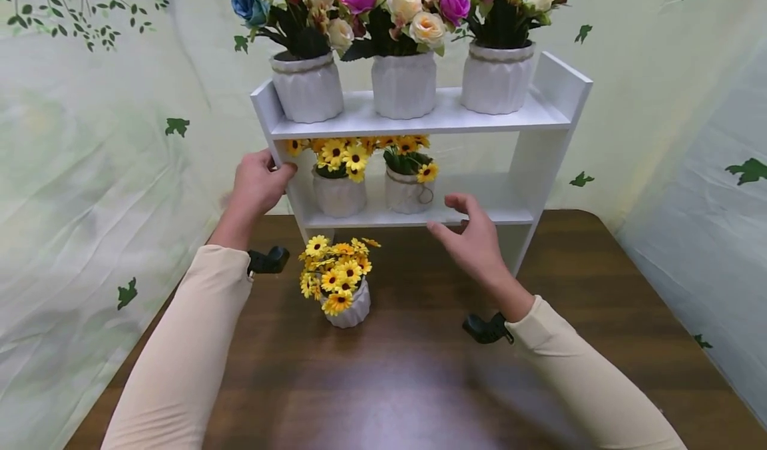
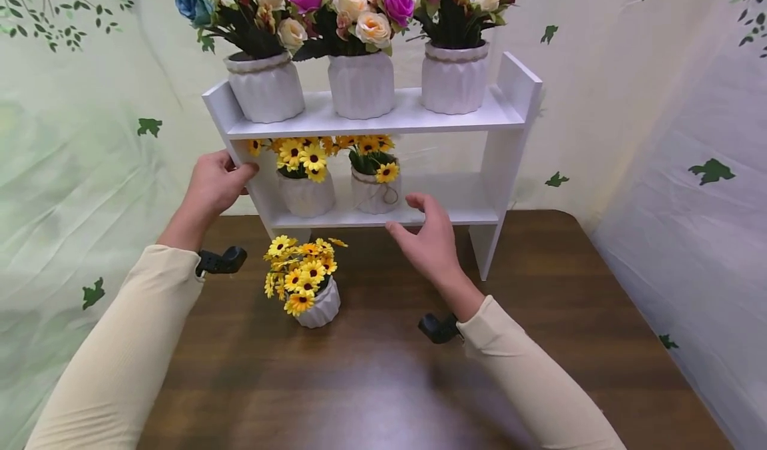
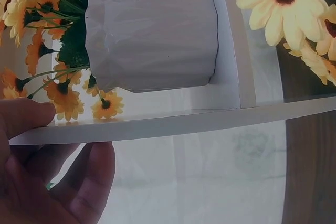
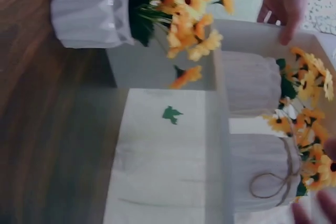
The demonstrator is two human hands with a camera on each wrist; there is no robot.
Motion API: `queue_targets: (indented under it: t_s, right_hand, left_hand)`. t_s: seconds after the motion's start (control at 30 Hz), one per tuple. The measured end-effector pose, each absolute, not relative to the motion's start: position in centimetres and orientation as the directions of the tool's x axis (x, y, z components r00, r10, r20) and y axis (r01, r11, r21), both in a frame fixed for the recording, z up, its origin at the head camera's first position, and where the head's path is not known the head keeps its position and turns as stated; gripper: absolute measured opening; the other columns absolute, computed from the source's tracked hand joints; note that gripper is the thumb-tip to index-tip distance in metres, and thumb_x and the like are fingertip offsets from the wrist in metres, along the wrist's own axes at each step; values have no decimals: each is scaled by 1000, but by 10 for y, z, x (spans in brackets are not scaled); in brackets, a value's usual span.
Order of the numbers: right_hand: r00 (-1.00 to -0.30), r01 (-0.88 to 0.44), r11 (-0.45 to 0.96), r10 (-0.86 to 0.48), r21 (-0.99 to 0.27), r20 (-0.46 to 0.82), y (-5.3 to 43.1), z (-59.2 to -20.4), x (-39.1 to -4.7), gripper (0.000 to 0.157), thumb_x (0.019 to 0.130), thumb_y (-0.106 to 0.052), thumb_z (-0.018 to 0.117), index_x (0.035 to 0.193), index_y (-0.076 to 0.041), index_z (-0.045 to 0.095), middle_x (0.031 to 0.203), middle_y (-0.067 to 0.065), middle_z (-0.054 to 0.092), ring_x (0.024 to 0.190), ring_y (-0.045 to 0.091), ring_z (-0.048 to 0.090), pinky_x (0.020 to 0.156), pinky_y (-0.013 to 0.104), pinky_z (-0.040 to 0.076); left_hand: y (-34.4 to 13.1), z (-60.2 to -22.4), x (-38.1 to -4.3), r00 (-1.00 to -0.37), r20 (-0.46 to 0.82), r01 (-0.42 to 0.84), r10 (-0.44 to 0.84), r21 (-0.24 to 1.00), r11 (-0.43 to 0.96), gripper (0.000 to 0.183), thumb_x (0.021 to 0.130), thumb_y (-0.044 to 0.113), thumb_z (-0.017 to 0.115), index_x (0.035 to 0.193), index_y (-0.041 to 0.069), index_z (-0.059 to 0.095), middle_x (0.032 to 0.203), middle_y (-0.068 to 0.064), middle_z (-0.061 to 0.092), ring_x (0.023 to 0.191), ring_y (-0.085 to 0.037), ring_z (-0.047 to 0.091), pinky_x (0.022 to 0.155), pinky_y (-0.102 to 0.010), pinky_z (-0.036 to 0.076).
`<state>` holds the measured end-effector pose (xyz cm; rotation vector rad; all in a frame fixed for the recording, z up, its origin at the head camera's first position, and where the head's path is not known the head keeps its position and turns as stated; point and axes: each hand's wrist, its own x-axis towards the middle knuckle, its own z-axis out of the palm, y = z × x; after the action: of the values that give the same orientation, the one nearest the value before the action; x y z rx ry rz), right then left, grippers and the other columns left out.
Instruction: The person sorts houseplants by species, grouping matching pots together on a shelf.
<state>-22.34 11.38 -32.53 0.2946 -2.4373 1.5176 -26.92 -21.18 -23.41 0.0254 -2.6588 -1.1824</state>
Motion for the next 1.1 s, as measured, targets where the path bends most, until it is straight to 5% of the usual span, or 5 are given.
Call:
queue_targets:
  t_s: [0.13, 0.3, 0.57, 0.8, 1.1]
  right_hand:
    - [-897, -419, 417, -53, -807, 438, 115, -343, -214, 19, 90, -16, 70, 105, -6, 65, 104, 11, 69, 95, 23, 64, 83, 35, 53]
    - [-913, -404, 454, -250, -794, 322, 111, -372, -210, 10, 89, -15, 70, 98, -10, 68, 91, 7, 69, 79, 17, 59, 70, 27, 49]
    - [-914, -299, 529, -399, -794, 77, 84, -417, -215, 41, 85, -18, 75, 122, -10, 60, 115, 11, 68, 103, 21, 65, 87, 38, 54]
    - [-919, -265, 481, -389, -836, 68, 52, -436, -222, 75, 81, -23, 80, 145, -9, 43, 147, 17, 50, 135, 33, 51, 110, 51, 43]
    - [-907, -272, 428, -413, -862, 81, 16, -446, -224, 92, 77, -28, 81, 152, -8, 32, 154, 17, 41, 142, 35, 41, 116, 54, 34]
  left_hand:
    - [-210, -235, -270, -971, 208, 73, -121, 735, 674, 46, 96, 24, 49, 134, 0, 56, 133, -24, 60, 109, -34, 59, 82, -39, 50]
    - [-210, -235, -270, -973, 200, 73, -114, 738, 671, 46, 97, 23, 49, 137, 0, 55, 135, -24, 59, 110, -35, 59, 84, -41, 51]
    - [-210, -236, -271, -974, 192, 65, -117, 738, 671, 47, 97, 24, 50, 138, 2, 54, 136, -24, 59, 110, -35, 60, 84, -41, 52]
    - [-210, -235, -272, -972, 203, 71, -117, 730, 680, 46, 97, 24, 50, 137, 2, 55, 133, -24, 60, 107, -35, 61, 81, -39, 52]
    - [-210, -238, -271, -968, 223, 85, -113, 721, 688, 46, 98, 25, 49, 137, 2, 55, 127, -24, 61, 105, -35, 58, 81, -41, 49]
